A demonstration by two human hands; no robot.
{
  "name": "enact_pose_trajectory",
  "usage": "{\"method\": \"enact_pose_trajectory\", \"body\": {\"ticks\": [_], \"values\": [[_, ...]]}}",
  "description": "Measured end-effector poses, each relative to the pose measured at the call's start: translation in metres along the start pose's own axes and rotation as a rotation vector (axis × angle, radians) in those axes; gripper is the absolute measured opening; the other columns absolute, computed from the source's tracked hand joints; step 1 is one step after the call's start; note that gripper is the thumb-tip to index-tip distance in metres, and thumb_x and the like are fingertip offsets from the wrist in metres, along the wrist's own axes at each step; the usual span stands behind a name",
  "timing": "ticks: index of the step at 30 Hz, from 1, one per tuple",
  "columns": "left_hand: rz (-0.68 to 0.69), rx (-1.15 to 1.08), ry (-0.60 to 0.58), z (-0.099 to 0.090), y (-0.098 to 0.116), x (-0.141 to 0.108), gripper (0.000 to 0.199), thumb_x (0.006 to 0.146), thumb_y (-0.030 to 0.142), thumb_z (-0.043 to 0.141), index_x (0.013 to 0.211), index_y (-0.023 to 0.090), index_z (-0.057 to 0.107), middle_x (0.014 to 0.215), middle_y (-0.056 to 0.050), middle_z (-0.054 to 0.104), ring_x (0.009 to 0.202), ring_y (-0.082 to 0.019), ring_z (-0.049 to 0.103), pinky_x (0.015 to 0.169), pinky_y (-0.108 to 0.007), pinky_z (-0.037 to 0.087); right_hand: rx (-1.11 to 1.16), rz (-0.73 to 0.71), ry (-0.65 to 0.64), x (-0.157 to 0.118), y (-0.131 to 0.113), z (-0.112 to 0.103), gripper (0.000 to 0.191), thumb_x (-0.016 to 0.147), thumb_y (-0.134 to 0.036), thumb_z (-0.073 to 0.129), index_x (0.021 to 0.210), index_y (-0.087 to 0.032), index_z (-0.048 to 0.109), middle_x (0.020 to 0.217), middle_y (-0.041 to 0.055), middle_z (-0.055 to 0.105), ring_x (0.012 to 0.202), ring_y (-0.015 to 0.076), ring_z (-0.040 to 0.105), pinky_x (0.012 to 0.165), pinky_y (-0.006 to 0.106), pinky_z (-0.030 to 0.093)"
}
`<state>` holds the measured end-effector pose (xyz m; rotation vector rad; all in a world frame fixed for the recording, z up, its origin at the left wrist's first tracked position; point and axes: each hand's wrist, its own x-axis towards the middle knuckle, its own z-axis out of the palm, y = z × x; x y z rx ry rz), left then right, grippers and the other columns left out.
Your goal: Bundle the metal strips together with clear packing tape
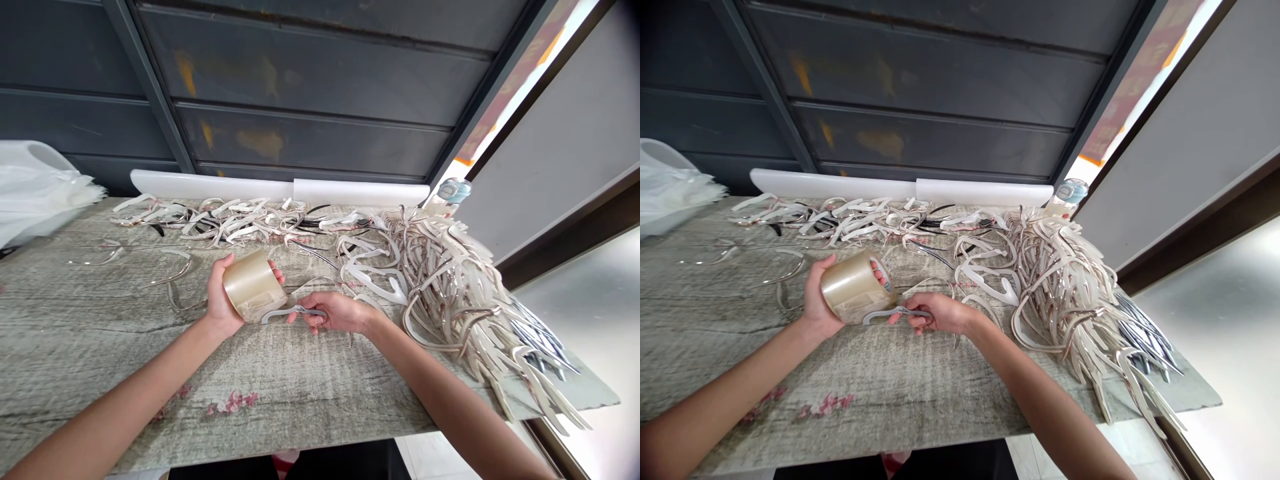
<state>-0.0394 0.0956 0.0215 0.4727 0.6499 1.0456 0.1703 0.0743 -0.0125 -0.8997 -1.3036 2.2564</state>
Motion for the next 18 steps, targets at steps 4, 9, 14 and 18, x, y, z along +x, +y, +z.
{"method": "enact_pose_trajectory", "body": {"ticks": [4,9,14,18], "values": [[0.018,0.008,-0.006,0.002,0.000,-0.002,0.049,0.089,0.047,0.037,0.090,0.008,0.068,0.077,-0.014,0.071,0.070,-0.029,0.068,0.061,-0.040,0.060,-0.018,0.000,-0.022,0.001,0.002,-0.002,0.040,0.091,-0.029,0.037,0.101,-0.007,0.069,0.054,-0.0060,0.023,0.049,0.0070,0.025,0.060,0.021,0.039],[0.012,0.042,-0.038,0.005,0.001,-0.007,0.055,0.093,0.045,0.031,0.091,0.005,0.069,0.079,-0.015,0.071,0.074,-0.029,0.068,0.065,-0.038,0.059,-0.031,-0.014,-0.053,0.002,0.003,-0.003,0.044,0.094,-0.040,0.040,0.099,-0.007,0.069,0.054,-0.0069,0.022,0.049,0.0060,0.024,0.060,0.021,0.037],[0.001,0.058,-0.051,0.006,0.001,-0.007,0.057,0.093,0.045,0.030,0.090,0.005,0.070,0.080,-0.016,0.071,0.074,-0.028,0.068,0.065,-0.037,0.059,-0.028,-0.086,-0.103,-0.003,0.000,0.003,0.034,0.090,-0.038,0.053,0.095,-0.008,0.068,0.057,-0.0062,0.032,0.054,0.0055,0.032,0.067,0.023,0.039],[0.021,0.064,-0.014,0.004,-0.001,-0.002,0.056,0.090,0.047,0.032,0.088,0.006,0.070,0.077,-0.016,0.071,0.070,-0.028,0.068,0.061,-0.038,0.059,-0.037,-0.143,-0.158,-0.009,-0.003,0.014,0.027,0.081,-0.034,0.067,0.093,-0.009,0.066,0.063,-0.0026,0.054,0.062,0.0060,0.049,0.065,0.021,0.034]]}}
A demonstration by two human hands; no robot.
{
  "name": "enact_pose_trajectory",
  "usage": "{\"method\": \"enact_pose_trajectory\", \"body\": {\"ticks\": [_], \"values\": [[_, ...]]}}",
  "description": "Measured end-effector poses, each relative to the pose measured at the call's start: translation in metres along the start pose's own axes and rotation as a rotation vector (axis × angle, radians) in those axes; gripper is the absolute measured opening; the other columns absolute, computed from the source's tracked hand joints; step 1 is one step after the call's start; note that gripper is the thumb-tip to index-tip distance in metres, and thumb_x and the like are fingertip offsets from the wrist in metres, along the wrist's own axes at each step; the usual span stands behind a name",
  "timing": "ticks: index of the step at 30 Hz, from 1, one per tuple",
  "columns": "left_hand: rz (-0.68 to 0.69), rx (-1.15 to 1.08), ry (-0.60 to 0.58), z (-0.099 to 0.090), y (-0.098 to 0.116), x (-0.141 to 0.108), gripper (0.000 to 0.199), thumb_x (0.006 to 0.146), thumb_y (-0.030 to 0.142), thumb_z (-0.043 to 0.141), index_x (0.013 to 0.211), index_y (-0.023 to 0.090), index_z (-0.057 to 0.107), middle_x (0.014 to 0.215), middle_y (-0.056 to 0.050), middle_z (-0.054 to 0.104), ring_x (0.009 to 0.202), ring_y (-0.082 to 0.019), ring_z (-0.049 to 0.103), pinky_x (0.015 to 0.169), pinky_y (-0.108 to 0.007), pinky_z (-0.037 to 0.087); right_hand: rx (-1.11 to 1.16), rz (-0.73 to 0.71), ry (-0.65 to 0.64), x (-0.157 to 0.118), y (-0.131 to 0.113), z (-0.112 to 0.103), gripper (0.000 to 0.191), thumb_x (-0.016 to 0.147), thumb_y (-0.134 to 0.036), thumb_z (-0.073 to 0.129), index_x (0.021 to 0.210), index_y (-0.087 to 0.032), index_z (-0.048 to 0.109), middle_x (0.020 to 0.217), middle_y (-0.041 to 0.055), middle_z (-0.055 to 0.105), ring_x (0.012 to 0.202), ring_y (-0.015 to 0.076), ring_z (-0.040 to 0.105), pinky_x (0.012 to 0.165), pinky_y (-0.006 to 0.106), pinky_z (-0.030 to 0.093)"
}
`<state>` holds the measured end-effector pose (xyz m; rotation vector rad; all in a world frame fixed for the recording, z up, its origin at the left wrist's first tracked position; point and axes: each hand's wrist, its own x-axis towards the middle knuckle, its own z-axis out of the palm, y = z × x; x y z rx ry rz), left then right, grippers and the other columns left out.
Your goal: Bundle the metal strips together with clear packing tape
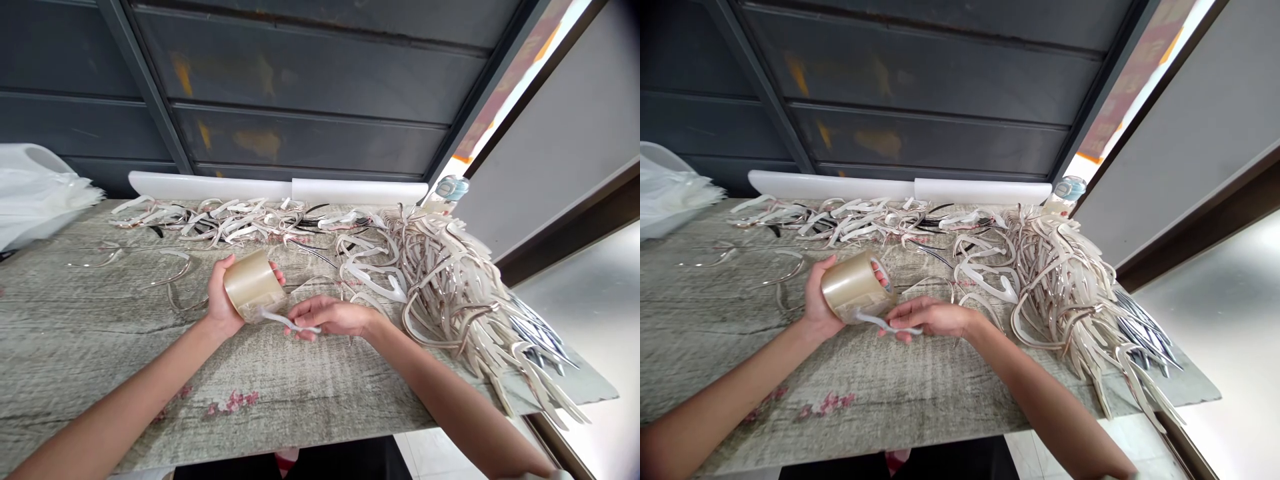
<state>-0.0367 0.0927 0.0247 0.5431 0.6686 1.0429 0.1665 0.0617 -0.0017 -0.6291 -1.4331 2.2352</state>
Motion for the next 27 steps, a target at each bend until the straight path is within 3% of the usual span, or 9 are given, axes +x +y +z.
{"method": "enact_pose_trajectory", "body": {"ticks": [3,6,12,19,27], "values": [[0.014,0.020,-0.013,-0.0022,-0.0016,0.0027,0.057,0.088,0.049,0.034,0.087,0.006,0.070,0.076,-0.017,0.070,0.069,-0.029,0.068,0.061,-0.038,0.059,0.003,-0.027,-0.089,-0.0014,-0.0005,0.0056,0.028,0.079,-0.034,0.070,0.093,-0.011,0.063,0.071,0.0023,0.067,0.073,0.0106,0.063,0.075,0.024,0.040],[0.016,0.031,-0.036,-0.0033,-0.0024,0.0032,0.057,0.087,0.049,0.034,0.087,0.006,0.070,0.076,-0.017,0.070,0.069,-0.028,0.068,0.061,-0.038,0.059,0.033,-0.069,-0.157,-0.0015,0.0007,0.0064,0.026,0.082,-0.031,0.069,0.096,-0.013,0.058,0.081,0.0060,0.072,0.084,0.0131,0.068,0.085,0.028,0.043],[-0.005,0.023,-0.034,-0.0024,-0.0012,0.0016,0.054,0.087,0.049,0.036,0.088,0.008,0.070,0.077,-0.017,0.070,0.068,-0.028,0.068,0.060,-0.038,0.059,0.102,-0.119,-0.127,-0.0025,0.0005,0.0023,0.029,0.080,-0.026,0.071,0.102,-0.015,0.055,0.088,0.0083,0.074,0.073,0.0098,0.067,0.062,0.019,0.040],[-0.017,0.025,-0.019,0.0018,-0.0009,-0.0011,0.057,0.089,0.048,0.031,0.086,0.007,0.070,0.075,-0.016,0.072,0.066,-0.028,0.069,0.060,-0.036,0.059,0.165,-0.134,0.053,-0.0020,-0.0018,0.0043,0.032,0.076,-0.026,0.074,0.102,-0.015,0.059,0.087,0.0081,0.074,0.074,0.0108,0.066,0.060,0.019,0.043],[-0.030,0.035,-0.021,0.0047,0.0005,-0.0041,0.061,0.093,0.047,0.027,0.085,0.006,0.071,0.078,-0.016,0.073,0.071,-0.028,0.068,0.064,-0.036,0.059,0.218,-0.201,0.212,0.0030,-0.0015,0.0024,0.030,0.076,-0.022,0.072,0.104,-0.014,0.065,0.093,0.0085,0.074,0.081,0.0142,0.071,0.063,0.019,0.054]]}}
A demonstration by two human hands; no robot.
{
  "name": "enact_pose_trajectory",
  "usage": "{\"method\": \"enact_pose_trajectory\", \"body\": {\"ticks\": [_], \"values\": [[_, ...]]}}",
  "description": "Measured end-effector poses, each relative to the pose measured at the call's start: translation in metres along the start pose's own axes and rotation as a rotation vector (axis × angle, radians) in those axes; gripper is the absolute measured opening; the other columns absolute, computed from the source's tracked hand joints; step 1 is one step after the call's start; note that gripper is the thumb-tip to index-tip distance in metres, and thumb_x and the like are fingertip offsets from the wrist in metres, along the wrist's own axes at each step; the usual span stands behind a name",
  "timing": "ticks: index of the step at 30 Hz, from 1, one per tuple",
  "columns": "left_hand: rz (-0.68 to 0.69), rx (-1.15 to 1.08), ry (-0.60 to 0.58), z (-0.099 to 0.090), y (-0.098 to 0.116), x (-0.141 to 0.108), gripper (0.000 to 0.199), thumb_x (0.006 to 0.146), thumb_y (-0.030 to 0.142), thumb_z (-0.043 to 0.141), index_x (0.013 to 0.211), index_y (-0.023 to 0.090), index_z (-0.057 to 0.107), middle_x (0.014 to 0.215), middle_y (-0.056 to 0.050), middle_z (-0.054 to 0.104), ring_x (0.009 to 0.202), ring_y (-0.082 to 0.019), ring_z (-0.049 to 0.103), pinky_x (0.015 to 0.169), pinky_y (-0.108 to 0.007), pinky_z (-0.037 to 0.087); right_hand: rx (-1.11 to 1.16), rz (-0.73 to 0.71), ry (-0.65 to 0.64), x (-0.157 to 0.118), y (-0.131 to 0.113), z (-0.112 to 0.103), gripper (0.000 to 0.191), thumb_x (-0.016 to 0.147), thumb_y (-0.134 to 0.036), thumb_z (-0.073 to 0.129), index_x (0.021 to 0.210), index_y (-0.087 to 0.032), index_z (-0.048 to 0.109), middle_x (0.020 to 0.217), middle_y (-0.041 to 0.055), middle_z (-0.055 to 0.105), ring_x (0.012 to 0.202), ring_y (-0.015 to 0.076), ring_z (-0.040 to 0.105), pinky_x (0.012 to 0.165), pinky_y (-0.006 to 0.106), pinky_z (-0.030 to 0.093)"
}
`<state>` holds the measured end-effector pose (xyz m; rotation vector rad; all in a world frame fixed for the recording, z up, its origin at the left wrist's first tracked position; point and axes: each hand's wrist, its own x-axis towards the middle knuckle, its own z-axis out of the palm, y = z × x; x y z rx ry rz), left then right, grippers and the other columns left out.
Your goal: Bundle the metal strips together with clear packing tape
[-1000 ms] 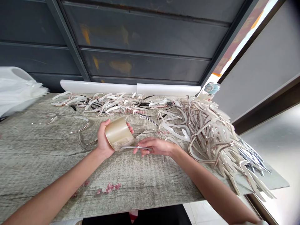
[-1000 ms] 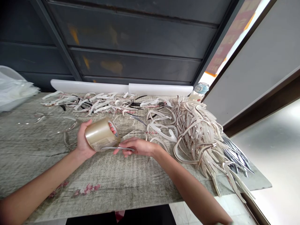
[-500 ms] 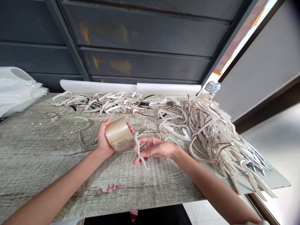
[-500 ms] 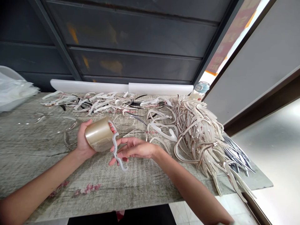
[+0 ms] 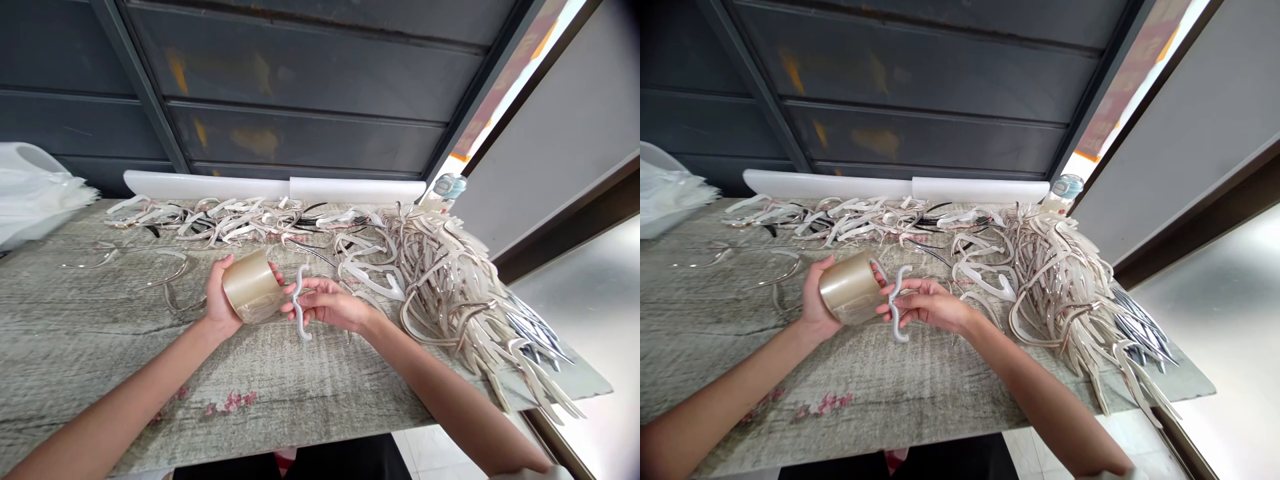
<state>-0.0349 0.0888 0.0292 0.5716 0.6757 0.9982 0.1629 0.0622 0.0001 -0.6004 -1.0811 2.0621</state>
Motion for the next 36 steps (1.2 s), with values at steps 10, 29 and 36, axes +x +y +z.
{"method": "enact_pose_trajectory", "body": {"ticks": [10,29,36], "values": [[0.019,0.008,0.009,-0.005,-0.003,0.006,0.058,0.087,0.051,0.033,0.084,0.007,0.071,0.079,-0.019,0.071,0.073,-0.031,0.068,0.060,-0.038,0.059,0.032,-0.022,0.097,0.002,0.004,-0.001,0.028,0.073,-0.024,0.072,0.098,-0.012,0.066,0.089,0.0083,0.074,0.075,0.0141,0.072,0.062,0.020,0.058],[0.021,-0.012,0.023,-0.008,-0.004,0.006,0.049,0.084,0.047,0.044,0.101,0.006,0.065,0.085,-0.015,0.071,0.075,-0.030,0.069,0.066,-0.041,0.060,0.226,-0.421,0.547,0.009,-0.002,-0.007,0.028,0.078,-0.021,0.069,0.103,-0.025,0.055,0.099,0.0022,0.072,0.089,0.0107,0.069,0.078,0.022,0.058],[0.023,-0.009,0.036,-0.006,-0.004,0.006,0.049,0.082,0.049,0.047,0.100,0.007,0.065,0.084,-0.015,0.071,0.075,-0.030,0.069,0.065,-0.041,0.059,0.249,-0.435,0.534,0.008,-0.002,-0.006,0.027,0.079,-0.019,0.067,0.104,-0.025,0.057,0.102,0.0007,0.069,0.085,0.0096,0.067,0.079,0.023,0.056]]}}
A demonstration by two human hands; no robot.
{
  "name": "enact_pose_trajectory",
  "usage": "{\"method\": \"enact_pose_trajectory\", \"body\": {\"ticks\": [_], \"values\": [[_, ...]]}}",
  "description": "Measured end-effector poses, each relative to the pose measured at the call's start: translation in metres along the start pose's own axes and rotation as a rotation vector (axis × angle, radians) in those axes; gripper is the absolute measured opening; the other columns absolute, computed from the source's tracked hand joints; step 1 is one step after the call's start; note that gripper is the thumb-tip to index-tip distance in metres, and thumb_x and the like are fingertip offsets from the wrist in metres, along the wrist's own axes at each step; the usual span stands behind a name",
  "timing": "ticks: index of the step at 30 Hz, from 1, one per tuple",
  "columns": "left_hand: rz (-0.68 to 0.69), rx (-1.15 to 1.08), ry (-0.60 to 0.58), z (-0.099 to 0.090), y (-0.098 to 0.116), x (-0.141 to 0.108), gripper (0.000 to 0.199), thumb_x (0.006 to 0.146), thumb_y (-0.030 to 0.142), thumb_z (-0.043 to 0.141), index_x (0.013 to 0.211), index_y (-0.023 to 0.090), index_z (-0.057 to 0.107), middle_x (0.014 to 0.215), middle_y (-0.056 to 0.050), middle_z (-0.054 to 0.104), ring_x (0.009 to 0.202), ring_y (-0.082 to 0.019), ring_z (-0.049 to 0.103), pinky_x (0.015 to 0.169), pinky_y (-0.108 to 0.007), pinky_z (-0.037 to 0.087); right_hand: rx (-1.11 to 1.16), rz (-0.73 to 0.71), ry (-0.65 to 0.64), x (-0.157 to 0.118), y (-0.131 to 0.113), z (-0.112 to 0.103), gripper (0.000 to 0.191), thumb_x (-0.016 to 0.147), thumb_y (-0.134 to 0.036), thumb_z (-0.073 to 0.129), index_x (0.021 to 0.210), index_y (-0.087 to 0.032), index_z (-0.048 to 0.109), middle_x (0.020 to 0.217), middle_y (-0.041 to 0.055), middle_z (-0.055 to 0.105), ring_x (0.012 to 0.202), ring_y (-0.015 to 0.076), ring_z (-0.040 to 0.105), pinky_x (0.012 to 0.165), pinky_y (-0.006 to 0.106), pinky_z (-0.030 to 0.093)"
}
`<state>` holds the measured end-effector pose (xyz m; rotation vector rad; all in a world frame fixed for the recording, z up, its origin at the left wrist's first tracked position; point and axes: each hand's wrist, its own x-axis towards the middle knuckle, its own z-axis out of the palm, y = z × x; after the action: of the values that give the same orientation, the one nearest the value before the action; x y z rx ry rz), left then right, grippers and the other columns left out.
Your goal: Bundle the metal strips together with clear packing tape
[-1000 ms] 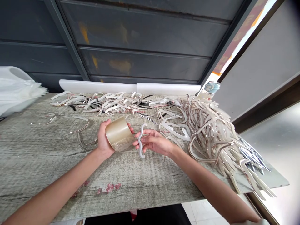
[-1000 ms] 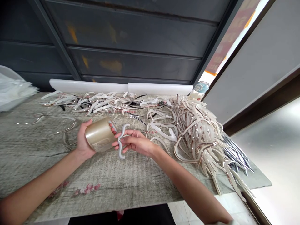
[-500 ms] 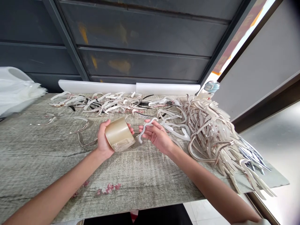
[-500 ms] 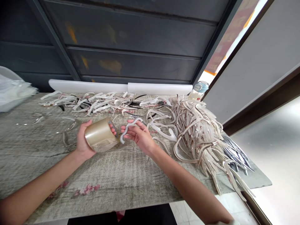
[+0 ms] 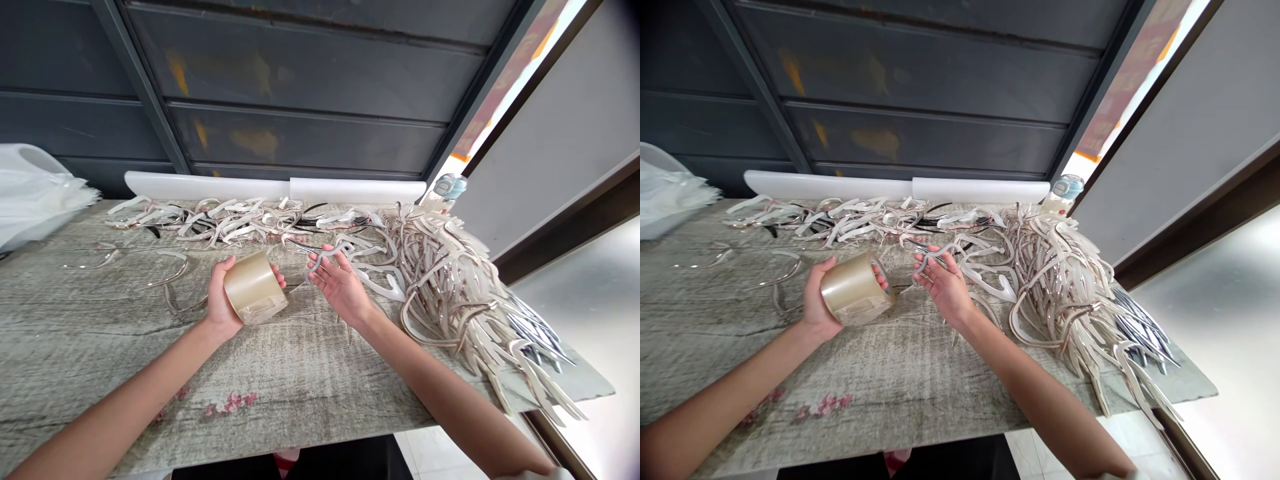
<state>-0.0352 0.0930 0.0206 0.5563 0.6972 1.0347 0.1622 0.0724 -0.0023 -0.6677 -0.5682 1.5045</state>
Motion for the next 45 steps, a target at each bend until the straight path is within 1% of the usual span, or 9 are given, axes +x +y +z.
{"method": "enact_pose_trajectory", "body": {"ticks": [18,23,27,30,33,35,38,40,45], "values": [[-0.019,-0.002,0.065,0.010,0.003,-0.006,0.048,0.090,0.043,0.036,0.100,0.006,0.064,0.082,-0.015,0.072,0.072,-0.029,0.071,0.064,-0.040,0.061,-0.001,-0.034,-0.010,0.007,0.000,-0.003,0.024,0.074,-0.021,0.070,0.095,-0.024,0.059,0.091,-0.0014,0.064,0.079,0.0082,0.059,0.063,0.018,0.044],[0.034,0.053,0.203,0.026,0.008,-0.010,0.040,0.090,0.034,0.033,0.093,0.009,0.064,0.063,-0.010,0.069,0.053,-0.025,0.068,0.047,-0.037,0.059,-0.063,-0.160,-0.021,-0.001,-0.035,0.014,0.028,0.076,-0.023,0.067,0.104,-0.023,0.062,0.092,0.0011,0.065,0.078,0.0091,0.057,0.061,0.019,0.041],[0.047,0.065,0.197,0.031,0.012,-0.014,0.039,0.091,0.030,0.029,0.093,0.013,0.064,0.058,-0.007,0.068,0.052,-0.025,0.067,0.047,-0.036,0.059,-0.312,-0.393,0.051,-0.046,-0.080,0.013,0.030,0.084,-0.028,0.061,0.114,-0.024,0.063,0.085,0.0017,0.064,0.074,0.0089,0.055,0.055,0.019,0.036],[-0.008,0.097,0.177,0.026,0.014,-0.012,0.041,0.092,0.030,0.028,0.105,0.013,0.063,0.078,-0.010,0.074,0.069,-0.028,0.071,0.059,-0.040,0.062,-0.580,-0.506,0.210,-0.092,-0.112,-0.021,0.034,0.086,-0.034,0.061,0.119,-0.029,0.063,0.084,0.0008,0.064,0.072,0.0092,0.054,0.061,0.021,0.042],[-0.047,0.118,0.156,0.020,0.014,-0.009,0.042,0.091,0.030,0.030,0.111,0.012,0.061,0.083,-0.011,0.075,0.076,-0.030,0.071,0.063,-0.041,0.061,-0.988,-0.635,0.553,-0.124,-0.147,-0.082,0.043,0.085,-0.045,0.059,0.125,-0.028,0.060,0.096,0.0035,0.068,0.083,0.0133,0.058,0.069,0.026,0.046],[-0.035,0.136,0.158,0.018,0.013,-0.008,0.041,0.090,0.031,0.032,0.111,0.012,0.062,0.083,-0.012,0.075,0.078,-0.031,0.071,0.064,-0.041,0.061,-1.214,-0.603,0.694,-0.135,-0.171,-0.129,0.048,0.085,-0.051,0.055,0.123,-0.023,0.061,0.107,0.0074,0.069,0.092,0.0175,0.061,0.080,0.032,0.048],[-0.023,0.140,0.169,0.020,0.012,-0.010,0.040,0.090,0.030,0.033,0.111,0.013,0.061,0.083,-0.011,0.075,0.079,-0.031,0.071,0.065,-0.040,0.061,-1.313,-0.478,0.800,-0.138,-0.201,-0.189,0.047,0.080,-0.049,0.062,0.110,-0.014,0.067,0.097,0.0128,0.071,0.088,0.0217,0.063,0.080,0.037,0.049],[-0.009,0.142,0.151,0.023,0.011,-0.013,0.039,0.091,0.030,0.033,0.112,0.013,0.061,0.082,-0.009,0.076,0.077,-0.029,0.071,0.064,-0.038,0.061,-1.358,-0.365,0.838,-0.133,-0.215,-0.215,0.041,0.082,-0.046,0.063,0.105,-0.011,0.067,0.088,0.0108,0.071,0.081,0.0182,0.063,0.077,0.034,0.051],[0.002,0.169,0.113,0.022,0.009,-0.016,0.039,0.092,0.029,0.033,0.121,0.020,0.059,0.084,-0.004,0.077,0.079,-0.026,0.073,0.067,-0.036,0.062,-1.443,-0.154,0.874,-0.099,-0.236,-0.239,0.033,0.090,-0.042,0.058,0.099,-0.010,0.064,0.088,0.0025,0.065,0.076,0.0112,0.062,0.072,0.028,0.054]]}}
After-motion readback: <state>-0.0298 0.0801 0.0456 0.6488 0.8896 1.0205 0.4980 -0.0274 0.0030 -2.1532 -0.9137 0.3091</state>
